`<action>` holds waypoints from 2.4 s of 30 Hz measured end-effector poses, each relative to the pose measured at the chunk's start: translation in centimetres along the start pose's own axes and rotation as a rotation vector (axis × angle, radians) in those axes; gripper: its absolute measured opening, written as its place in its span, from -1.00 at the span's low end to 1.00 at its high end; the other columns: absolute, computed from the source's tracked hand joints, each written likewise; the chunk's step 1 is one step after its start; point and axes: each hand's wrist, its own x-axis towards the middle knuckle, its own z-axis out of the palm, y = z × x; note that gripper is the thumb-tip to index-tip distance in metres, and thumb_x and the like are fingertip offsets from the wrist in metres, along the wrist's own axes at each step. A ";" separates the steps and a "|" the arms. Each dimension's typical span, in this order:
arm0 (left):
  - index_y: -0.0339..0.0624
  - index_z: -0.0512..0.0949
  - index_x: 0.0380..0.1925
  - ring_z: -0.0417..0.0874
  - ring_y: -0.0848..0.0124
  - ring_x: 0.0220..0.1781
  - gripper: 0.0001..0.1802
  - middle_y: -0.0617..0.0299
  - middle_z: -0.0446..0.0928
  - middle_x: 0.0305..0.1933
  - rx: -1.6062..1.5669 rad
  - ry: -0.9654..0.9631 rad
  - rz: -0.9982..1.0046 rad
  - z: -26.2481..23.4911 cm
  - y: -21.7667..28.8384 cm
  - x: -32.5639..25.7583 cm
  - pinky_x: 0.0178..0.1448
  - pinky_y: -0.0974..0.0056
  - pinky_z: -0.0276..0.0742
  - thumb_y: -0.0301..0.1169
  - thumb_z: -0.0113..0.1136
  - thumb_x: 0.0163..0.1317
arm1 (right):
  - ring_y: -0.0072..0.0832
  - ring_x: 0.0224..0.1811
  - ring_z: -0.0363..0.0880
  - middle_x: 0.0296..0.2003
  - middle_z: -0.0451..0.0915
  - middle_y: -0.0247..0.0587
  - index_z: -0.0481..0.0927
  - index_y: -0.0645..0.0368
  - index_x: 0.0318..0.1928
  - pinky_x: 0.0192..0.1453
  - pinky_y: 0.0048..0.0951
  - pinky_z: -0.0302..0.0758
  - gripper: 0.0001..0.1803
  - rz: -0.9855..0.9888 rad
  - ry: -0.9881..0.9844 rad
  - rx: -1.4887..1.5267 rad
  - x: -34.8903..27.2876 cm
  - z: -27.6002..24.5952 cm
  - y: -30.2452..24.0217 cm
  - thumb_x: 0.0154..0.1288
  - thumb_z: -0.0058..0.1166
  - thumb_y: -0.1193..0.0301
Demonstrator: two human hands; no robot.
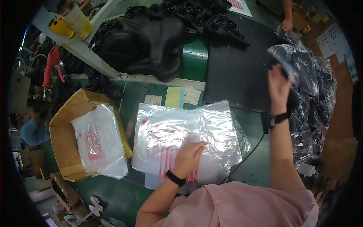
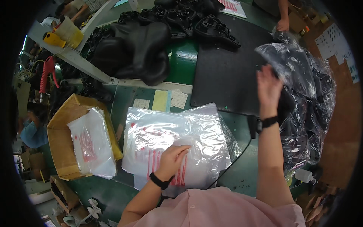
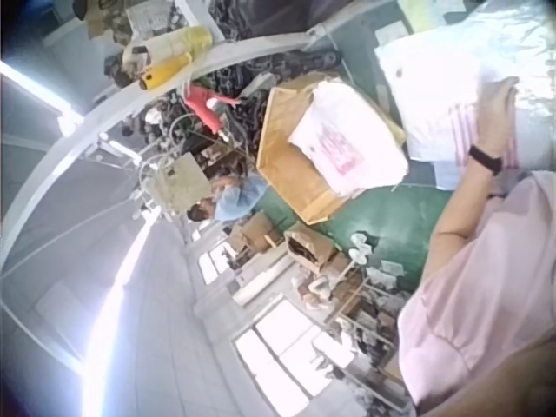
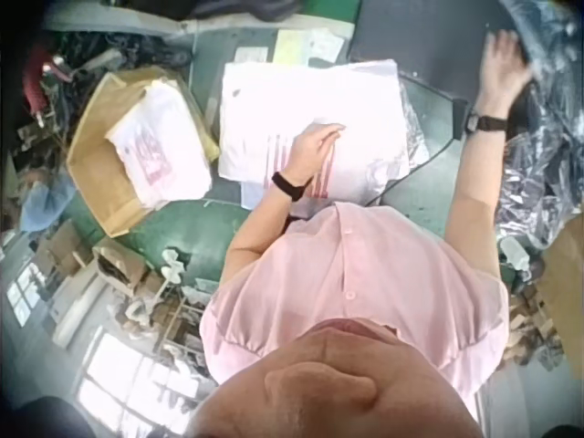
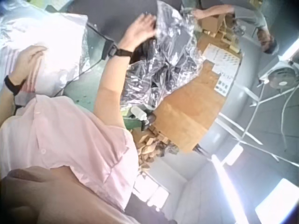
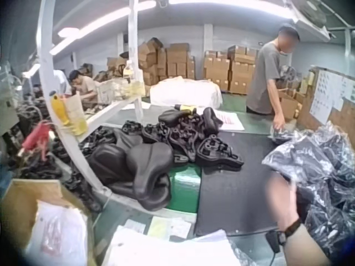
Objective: The person repeatedly picks up black bicycle seats from a pile, wipes them with a cloth, and places them into clear plastic bags. The person handles the seats one at a time, turning them over to clean different sides before bagging them.
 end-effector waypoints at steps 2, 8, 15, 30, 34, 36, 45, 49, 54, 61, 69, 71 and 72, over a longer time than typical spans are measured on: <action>-0.10 0.61 -0.05 0.56 0.16 -0.07 -0.69 0.07 0.59 -0.07 0.129 0.031 -0.006 -1.5 -2.4 -1.8 0.02 0.15 0.46 -0.50 0.20 0.17 | -0.21 0.16 0.47 0.07 0.51 0.04 0.36 0.32 0.15 0.26 -0.21 0.44 -0.49 0.355 0.067 -0.310 -1.0 6.7 9.2 0.47 -0.13 0.12; 0.08 0.37 0.28 0.08 -0.08 0.46 -0.37 0.05 0.16 0.44 0.591 -0.053 -0.164 -0.8 -6.1 -6.3 0.45 -0.19 -0.05 -0.25 0.23 0.15 | -0.14 0.06 0.52 0.03 0.47 0.11 0.22 0.30 0.26 0.13 -0.04 0.52 -0.18 1.074 -0.265 -0.154 -1.3 21.1 30.3 0.28 0.09 -0.10; 0.20 0.28 0.35 -0.03 -0.01 0.53 -0.30 0.16 0.09 0.50 0.666 -0.082 -0.162 -2.8 -7.6 -4.6 0.48 -0.24 -0.16 -0.13 0.22 0.18 | -0.19 -0.03 0.46 -0.06 0.50 -0.03 0.35 0.23 0.15 0.11 -0.04 0.34 -0.44 1.032 -0.049 0.119 -1.0 19.9 29.9 0.21 0.18 0.25; -0.36 0.30 0.11 0.43 0.10 0.11 -0.38 -0.06 0.40 0.07 0.780 0.024 -0.067 14.3 2.1 -4.8 0.04 0.11 0.46 -0.40 0.25 0.02 | -0.22 -0.30 0.63 -0.09 0.59 0.15 0.40 0.43 0.13 -0.31 -0.31 0.57 -0.40 0.878 0.228 -0.269 -35.8 -4.5 -7.8 0.28 -0.02 0.14; -0.30 0.37 -0.10 0.50 0.09 0.06 -0.68 -0.13 0.41 0.04 0.825 -0.171 -0.194 12.6 0.5 -4.6 -0.16 0.14 0.57 -0.48 0.09 0.12 | -0.11 -0.10 0.62 -0.01 0.57 0.16 0.38 0.43 0.17 -0.03 -0.25 0.56 -0.44 0.872 0.182 -0.244 -36.4 -4.2 -7.5 0.34 -0.05 0.21; -0.28 0.38 -0.13 0.51 0.06 0.03 -0.73 -0.13 0.41 0.01 0.747 -0.289 -0.344 11.3 0.5 -3.9 -0.20 0.09 0.59 -0.48 0.06 0.15 | -0.07 -0.07 0.62 0.01 0.56 0.16 0.38 0.43 0.17 0.03 -0.21 0.55 -0.46 0.882 0.174 -0.254 -35.7 -4.0 -7.7 0.35 -0.06 0.23; -0.20 0.18 0.35 0.41 -0.05 0.07 -0.31 -0.13 0.38 -0.02 1.285 -0.092 0.059 18.6 1.2 -6.5 -0.14 0.00 0.63 -0.39 0.07 0.18 | -0.07 -0.06 0.59 0.01 0.53 0.16 0.35 0.43 0.18 0.02 -0.08 0.56 -0.44 0.876 0.289 -0.099 -35.9 -4.4 -6.4 0.38 -0.10 0.19; -0.32 0.24 0.27 0.44 -0.06 0.06 -0.42 -0.13 0.45 -0.03 0.711 -0.090 -0.017 10.8 -0.9 -5.0 -0.04 0.03 0.54 -0.55 -0.03 0.19 | -0.09 -0.14 0.61 -0.04 0.56 0.15 0.39 0.41 0.13 -0.03 -0.08 0.60 -0.49 0.858 0.307 -0.046 -36.1 -5.0 -6.4 0.37 -0.08 0.22; -0.25 0.19 0.32 0.42 -0.02 0.11 -0.27 -0.11 0.42 0.03 0.776 -0.176 -0.115 9.5 0.1 -7.1 -0.05 -0.03 0.52 -0.34 0.16 0.13 | -0.10 -0.17 0.62 -0.07 0.57 0.13 0.40 0.38 0.12 -0.09 -0.12 0.60 -0.49 0.857 0.303 -0.080 -36.0 -4.8 -6.0 0.36 -0.07 0.20; -0.15 0.12 0.40 0.40 0.04 0.08 -0.18 -0.06 0.40 0.01 1.106 0.048 0.130 15.6 -0.4 -8.0 0.01 0.03 0.43 -0.41 0.15 0.09 | -0.11 -0.19 0.62 -0.10 0.58 0.09 0.41 0.36 0.11 -0.10 -0.14 0.59 -0.48 0.859 0.307 -0.134 -35.6 -3.9 -5.8 0.33 -0.05 0.18; -0.32 0.54 -0.43 0.58 -0.12 -0.25 -0.65 -0.13 0.57 -0.39 0.674 -0.007 -0.123 4.5 1.5 -5.7 -0.16 -0.10 0.44 -0.21 0.06 0.29 | -0.14 -0.17 0.61 -0.09 0.57 0.07 0.43 0.42 0.08 -0.06 -0.15 0.58 -0.44 0.848 0.267 -0.174 -35.8 -4.4 -5.8 0.30 -0.08 0.14; -0.38 0.61 -0.42 0.62 -0.05 -0.30 -0.68 -0.15 0.60 -0.39 0.663 -0.003 -0.151 3.8 0.1 -7.1 -0.17 -0.02 0.48 -0.28 0.09 0.25 | -0.13 -0.18 0.62 -0.11 0.58 0.09 0.44 0.43 0.06 -0.05 -0.13 0.59 -0.48 0.846 0.317 -0.151 -35.6 -3.7 -5.6 0.30 -0.04 0.20; -0.36 0.62 -0.39 0.63 0.00 -0.32 -0.74 -0.13 0.60 -0.39 0.531 -0.029 -0.181 3.9 -0.7 -7.9 -0.19 0.03 0.49 -0.35 0.08 0.24 | -0.12 -0.19 0.62 -0.11 0.58 0.10 0.45 0.43 0.05 -0.05 -0.12 0.60 -0.50 0.839 0.347 -0.144 -35.6 -3.5 -5.7 0.30 -0.02 0.23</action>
